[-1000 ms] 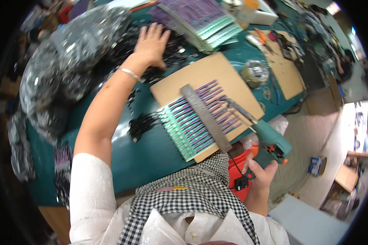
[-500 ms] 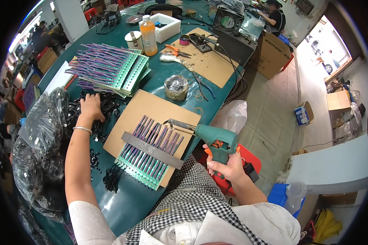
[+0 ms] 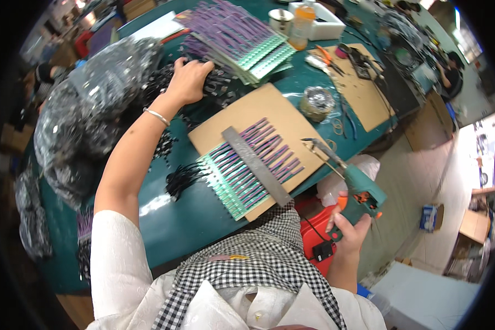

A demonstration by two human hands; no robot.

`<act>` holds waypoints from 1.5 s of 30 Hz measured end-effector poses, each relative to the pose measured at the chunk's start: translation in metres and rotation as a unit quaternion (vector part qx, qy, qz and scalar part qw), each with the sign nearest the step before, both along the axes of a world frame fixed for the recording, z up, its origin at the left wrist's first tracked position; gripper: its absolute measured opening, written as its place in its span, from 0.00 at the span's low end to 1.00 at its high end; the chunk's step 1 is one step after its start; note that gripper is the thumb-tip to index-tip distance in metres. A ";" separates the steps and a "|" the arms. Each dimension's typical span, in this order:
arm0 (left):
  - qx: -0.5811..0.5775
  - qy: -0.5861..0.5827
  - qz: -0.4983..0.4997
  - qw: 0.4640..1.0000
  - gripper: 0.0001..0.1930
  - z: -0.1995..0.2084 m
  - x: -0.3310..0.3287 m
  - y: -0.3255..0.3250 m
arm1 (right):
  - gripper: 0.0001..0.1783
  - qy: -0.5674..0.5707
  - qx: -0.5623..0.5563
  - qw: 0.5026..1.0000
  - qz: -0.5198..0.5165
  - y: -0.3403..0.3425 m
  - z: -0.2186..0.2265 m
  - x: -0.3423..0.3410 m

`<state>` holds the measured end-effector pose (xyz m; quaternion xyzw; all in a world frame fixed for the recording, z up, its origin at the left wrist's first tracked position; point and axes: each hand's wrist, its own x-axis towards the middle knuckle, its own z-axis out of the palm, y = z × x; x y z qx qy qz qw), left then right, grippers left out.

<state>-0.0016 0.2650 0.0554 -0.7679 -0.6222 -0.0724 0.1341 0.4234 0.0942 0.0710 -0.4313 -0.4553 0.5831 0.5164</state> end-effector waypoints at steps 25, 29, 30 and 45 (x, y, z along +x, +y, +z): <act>0.359 -0.896 0.210 0.156 0.07 -0.046 -0.072 -0.316 | 0.28 0.014 0.048 0.990 0.132 0.009 -0.012 -0.042; 0.358 -0.900 0.216 0.122 0.07 -0.061 -0.074 -0.334 | 0.28 0.007 0.060 0.986 0.152 0.002 -0.010 -0.051; 0.343 -0.898 0.227 0.158 0.11 -0.059 -0.070 -0.338 | 0.28 0.004 0.059 0.986 0.155 0.001 -0.010 -0.051; 0.045 -0.132 0.366 0.920 0.30 -0.052 -0.030 -0.349 | 0.27 -0.012 0.053 0.988 0.147 0.000 -0.007 -0.061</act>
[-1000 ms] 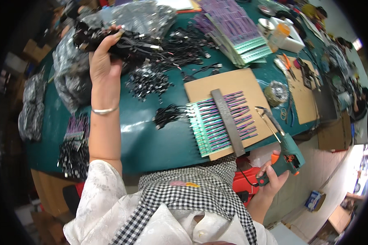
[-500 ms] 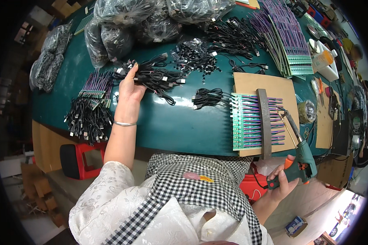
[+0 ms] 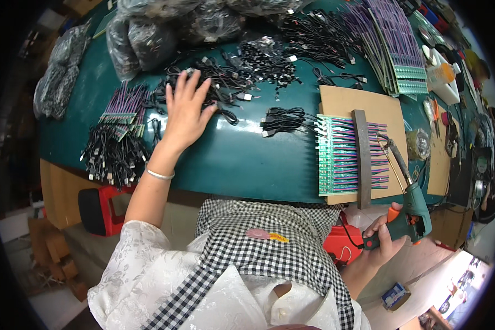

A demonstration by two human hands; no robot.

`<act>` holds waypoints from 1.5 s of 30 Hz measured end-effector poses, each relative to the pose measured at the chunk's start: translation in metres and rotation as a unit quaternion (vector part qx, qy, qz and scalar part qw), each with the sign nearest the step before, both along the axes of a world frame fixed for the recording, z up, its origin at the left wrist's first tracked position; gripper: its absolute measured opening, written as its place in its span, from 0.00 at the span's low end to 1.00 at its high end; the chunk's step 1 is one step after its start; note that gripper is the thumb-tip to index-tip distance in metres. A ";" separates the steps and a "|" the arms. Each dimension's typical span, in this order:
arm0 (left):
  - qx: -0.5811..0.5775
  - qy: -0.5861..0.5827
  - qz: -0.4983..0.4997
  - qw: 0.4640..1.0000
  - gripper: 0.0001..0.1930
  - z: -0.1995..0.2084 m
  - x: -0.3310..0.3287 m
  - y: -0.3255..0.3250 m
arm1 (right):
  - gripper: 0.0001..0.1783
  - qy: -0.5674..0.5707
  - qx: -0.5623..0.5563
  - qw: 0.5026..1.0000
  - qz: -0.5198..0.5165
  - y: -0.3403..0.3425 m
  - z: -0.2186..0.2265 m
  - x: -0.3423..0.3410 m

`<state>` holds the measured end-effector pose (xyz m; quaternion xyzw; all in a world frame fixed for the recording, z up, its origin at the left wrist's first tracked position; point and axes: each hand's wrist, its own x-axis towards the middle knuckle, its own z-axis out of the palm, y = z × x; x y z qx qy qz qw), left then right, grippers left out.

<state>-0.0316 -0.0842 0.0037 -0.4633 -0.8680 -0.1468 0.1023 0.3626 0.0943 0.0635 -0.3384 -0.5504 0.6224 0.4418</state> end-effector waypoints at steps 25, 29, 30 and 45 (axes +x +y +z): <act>0.489 -0.347 -0.047 0.799 0.14 0.047 0.022 0.019 | 0.30 0.004 -0.014 1.000 -0.006 0.008 -0.014 0.023; 0.385 -0.393 0.072 0.832 0.10 0.017 0.013 -0.024 | 0.30 0.012 -0.007 0.999 0.036 0.011 -0.010 0.011; 0.273 -0.372 0.090 0.883 0.11 0.010 0.011 -0.037 | 0.30 0.010 0.000 0.999 0.038 0.010 -0.009 0.011; 0.057 0.017 -0.059 0.996 0.05 0.002 0.023 0.049 | 0.30 -0.015 0.000 1.000 0.021 -0.005 -0.008 0.010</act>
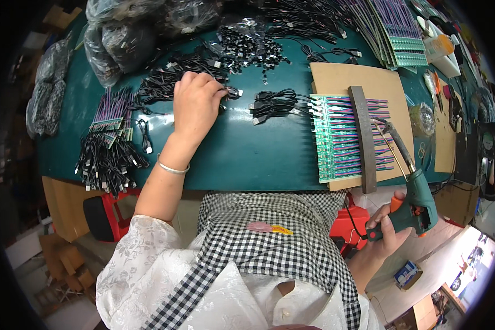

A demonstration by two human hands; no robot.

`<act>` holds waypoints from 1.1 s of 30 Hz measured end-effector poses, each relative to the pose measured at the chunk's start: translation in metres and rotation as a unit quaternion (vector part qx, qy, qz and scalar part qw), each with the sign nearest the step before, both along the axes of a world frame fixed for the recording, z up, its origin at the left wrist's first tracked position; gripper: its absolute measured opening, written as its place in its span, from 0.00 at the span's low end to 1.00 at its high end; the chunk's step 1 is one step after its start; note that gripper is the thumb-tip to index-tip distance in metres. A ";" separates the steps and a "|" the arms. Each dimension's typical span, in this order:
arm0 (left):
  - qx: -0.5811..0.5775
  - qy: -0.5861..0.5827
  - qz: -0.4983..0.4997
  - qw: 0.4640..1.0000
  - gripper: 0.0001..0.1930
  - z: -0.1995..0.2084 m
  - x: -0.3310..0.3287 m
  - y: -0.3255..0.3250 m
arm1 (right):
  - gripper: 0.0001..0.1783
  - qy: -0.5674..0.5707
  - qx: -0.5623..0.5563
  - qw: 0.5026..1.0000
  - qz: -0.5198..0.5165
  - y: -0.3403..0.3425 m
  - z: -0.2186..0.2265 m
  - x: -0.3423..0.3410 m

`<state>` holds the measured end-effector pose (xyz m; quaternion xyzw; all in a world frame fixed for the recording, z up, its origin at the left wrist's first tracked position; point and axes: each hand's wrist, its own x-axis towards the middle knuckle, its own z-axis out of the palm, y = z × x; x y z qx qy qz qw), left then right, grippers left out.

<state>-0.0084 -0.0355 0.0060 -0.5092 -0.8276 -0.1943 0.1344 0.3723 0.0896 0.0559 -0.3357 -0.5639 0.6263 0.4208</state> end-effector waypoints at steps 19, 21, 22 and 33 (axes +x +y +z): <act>0.147 -0.462 -0.216 0.848 0.03 0.055 0.109 0.030 | 0.33 -0.010 -0.038 0.999 0.026 -0.010 -0.003 -0.055; 0.149 -0.446 -0.268 0.841 0.04 0.054 0.125 0.039 | 0.37 0.023 -0.062 0.995 0.081 -0.013 -0.005 -0.063; 0.145 -0.451 -0.278 0.835 0.04 0.054 0.131 0.042 | 0.40 0.018 -0.017 0.994 0.107 -0.012 -0.007 -0.066; 0.045 -0.601 -0.250 0.758 0.04 0.041 0.159 0.047 | 0.20 -0.142 0.237 0.960 0.054 -0.003 -0.018 -0.066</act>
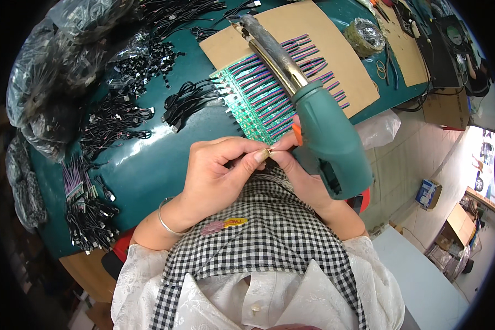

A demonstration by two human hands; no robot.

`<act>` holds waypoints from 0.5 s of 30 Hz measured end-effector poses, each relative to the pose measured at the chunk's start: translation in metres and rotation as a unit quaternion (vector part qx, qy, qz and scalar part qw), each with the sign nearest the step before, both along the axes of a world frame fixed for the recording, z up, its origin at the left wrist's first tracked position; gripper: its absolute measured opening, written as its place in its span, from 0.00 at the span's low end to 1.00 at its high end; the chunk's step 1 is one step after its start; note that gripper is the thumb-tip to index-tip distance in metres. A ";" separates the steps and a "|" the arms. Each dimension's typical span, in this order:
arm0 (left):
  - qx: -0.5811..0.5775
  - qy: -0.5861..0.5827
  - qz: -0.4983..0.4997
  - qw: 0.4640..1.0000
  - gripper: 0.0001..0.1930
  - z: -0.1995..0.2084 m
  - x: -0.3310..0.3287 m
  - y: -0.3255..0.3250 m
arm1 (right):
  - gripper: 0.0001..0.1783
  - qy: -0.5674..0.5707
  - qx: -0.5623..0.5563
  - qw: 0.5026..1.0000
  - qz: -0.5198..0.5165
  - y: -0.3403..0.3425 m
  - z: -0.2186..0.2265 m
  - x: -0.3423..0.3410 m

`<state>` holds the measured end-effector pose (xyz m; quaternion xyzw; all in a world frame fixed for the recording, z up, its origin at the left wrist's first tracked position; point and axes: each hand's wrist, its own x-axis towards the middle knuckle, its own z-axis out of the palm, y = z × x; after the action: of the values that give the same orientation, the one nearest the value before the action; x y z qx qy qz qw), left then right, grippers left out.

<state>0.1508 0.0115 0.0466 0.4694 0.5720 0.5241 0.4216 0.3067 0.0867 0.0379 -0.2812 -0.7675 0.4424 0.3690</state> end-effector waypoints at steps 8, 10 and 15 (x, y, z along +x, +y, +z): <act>0.047 0.140 -0.012 0.989 0.03 0.007 -0.001 0.002 | 0.29 0.057 -0.128 0.990 0.026 -0.005 -0.006 0.006; 0.019 0.131 0.008 0.991 0.03 0.004 -0.005 -0.002 | 0.28 0.033 -0.118 0.992 -0.002 -0.005 -0.003 0.009; -0.026 0.076 0.009 0.997 0.02 0.004 -0.011 0.001 | 0.31 0.040 -0.153 0.987 -0.015 0.003 0.004 0.012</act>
<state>0.1395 0.0126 0.0508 0.4916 0.6202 0.4757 0.3840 0.3185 0.0901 0.0416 -0.3277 -0.6711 0.5601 0.3586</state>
